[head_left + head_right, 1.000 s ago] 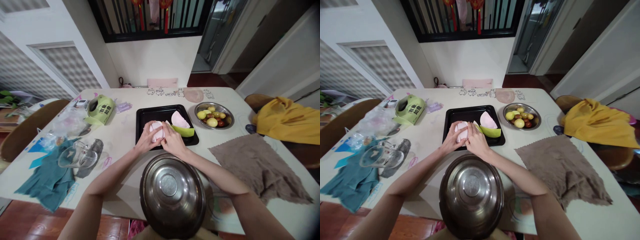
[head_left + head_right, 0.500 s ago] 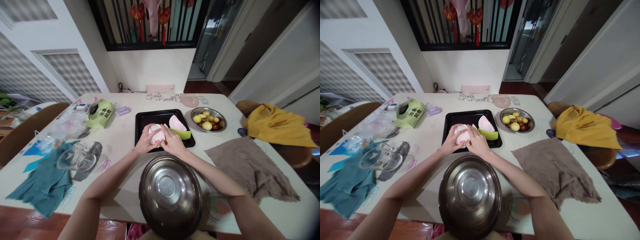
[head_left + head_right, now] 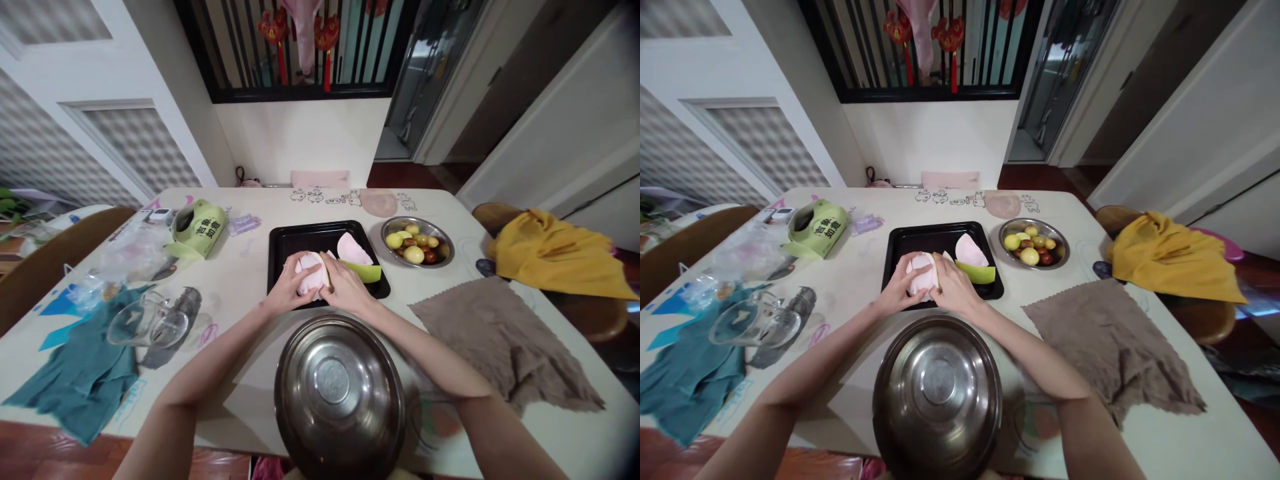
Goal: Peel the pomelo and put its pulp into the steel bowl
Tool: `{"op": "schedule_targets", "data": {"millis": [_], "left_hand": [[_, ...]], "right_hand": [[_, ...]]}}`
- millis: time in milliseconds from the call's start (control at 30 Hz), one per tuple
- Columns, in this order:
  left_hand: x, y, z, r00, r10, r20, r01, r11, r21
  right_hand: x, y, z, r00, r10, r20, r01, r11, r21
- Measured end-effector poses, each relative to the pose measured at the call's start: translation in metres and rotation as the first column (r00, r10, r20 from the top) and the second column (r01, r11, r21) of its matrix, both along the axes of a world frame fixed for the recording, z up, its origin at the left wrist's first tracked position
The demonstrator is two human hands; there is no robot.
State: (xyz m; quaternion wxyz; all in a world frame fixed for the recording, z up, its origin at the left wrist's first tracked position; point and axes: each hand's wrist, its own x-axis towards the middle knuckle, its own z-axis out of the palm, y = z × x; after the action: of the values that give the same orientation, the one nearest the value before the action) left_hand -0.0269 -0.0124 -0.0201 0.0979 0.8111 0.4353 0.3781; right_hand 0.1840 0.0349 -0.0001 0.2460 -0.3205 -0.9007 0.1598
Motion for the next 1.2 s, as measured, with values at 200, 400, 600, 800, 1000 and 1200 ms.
{"op": "schedule_targets", "data": {"millis": [200,400,600,800,1000,1200], "left_hand": [[0.0,0.003,-0.004,1.0,0.018,0.015,-0.018,1.0,-0.022],[0.001,0.006,-0.006,0.996,0.083,-0.023,-0.084,0.996,-0.031],[0.003,0.007,-0.008,0.993,0.116,-0.005,-0.116,0.993,-0.033],[0.003,0.006,-0.009,0.993,0.121,-0.015,-0.121,0.993,-0.006],[0.005,0.003,-0.002,0.992,0.121,-0.037,-0.121,0.993,0.002],[0.026,-0.01,0.003,0.961,0.274,0.025,-0.274,0.962,-0.01]], "right_hand": [[-0.003,0.006,-0.01,1.0,-0.015,-0.015,0.016,0.999,0.035],[-0.004,0.015,-0.007,0.999,0.014,-0.049,-0.013,1.0,0.018],[-0.006,0.027,-0.01,0.994,0.013,-0.106,-0.013,1.0,0.0],[-0.005,0.035,-0.013,0.979,0.002,-0.202,-0.007,1.0,-0.024],[-0.001,0.018,-0.016,0.976,-0.052,-0.21,0.054,0.999,0.003],[0.007,0.003,-0.018,0.982,0.014,-0.19,-0.006,0.999,0.039]]}}
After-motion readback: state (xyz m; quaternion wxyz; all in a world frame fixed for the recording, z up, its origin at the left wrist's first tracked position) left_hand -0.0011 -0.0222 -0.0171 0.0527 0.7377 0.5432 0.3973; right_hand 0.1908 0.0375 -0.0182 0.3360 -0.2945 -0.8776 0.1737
